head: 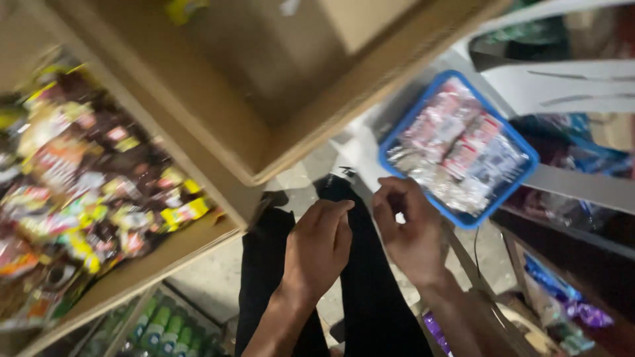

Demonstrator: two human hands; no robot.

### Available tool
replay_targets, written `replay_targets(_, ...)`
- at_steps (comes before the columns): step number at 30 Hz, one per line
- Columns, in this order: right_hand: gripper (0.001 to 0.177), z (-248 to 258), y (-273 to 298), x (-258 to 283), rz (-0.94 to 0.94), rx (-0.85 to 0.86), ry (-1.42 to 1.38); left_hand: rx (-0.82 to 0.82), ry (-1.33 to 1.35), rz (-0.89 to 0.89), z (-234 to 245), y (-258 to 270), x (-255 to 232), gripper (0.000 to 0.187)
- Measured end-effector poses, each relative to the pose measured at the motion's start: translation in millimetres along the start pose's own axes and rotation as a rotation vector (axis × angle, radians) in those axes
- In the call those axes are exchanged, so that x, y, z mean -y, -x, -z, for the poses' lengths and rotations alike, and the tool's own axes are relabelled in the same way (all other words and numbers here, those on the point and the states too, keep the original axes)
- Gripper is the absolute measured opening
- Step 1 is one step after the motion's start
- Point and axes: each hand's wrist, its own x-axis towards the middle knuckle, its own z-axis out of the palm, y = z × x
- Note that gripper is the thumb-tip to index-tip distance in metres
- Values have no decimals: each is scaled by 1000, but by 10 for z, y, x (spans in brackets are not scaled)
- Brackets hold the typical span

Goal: The person sorts various snack packets from a large cardboard box into a blue plastic basket. They pick up items like Mama Sita's and other packaged snacks, place them into the basket, and occasionally move the basket to a nearby shelf.

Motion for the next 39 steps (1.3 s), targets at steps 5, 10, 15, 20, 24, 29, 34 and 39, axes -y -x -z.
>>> replay_targets(5, 28, -810, 289, 642, 190, 180, 19, -192, -15, -67, 782, 329, 293, 27)
replay_targets(10, 32, -1642, 425, 1253, 306, 378, -2, -296, -4, 33, 1541, 665, 705, 37)
replay_targets(15, 59, -2625, 285, 1854, 687, 506, 218, -573, -55, 164, 2225, 926, 1497, 47)
replay_targets(20, 62, -3699, 155, 2048, 869, 597, 280, -837, 161, 513, 2770, 902, 3279, 59)
replay_targets(24, 71, -4586, -219, 2045, 1039, 558, 480, -874, 569, 633, 2825, 549, 4220, 89)
replay_targets(29, 101, -5466, -510, 2133, 668, 727, 591, -870, 686, 550, 2595, 274, 4083, 92)
replay_targets(34, 124, -5578, -614, 2280, 446, 837, 976, -726, 1048, 619, 2992, 408, 3487, 95)
replay_targets(39, 88, -5145, -705, 2260, 456, 1050, 934, -670, 1089, 393, 2577, 416, 3217, 90)
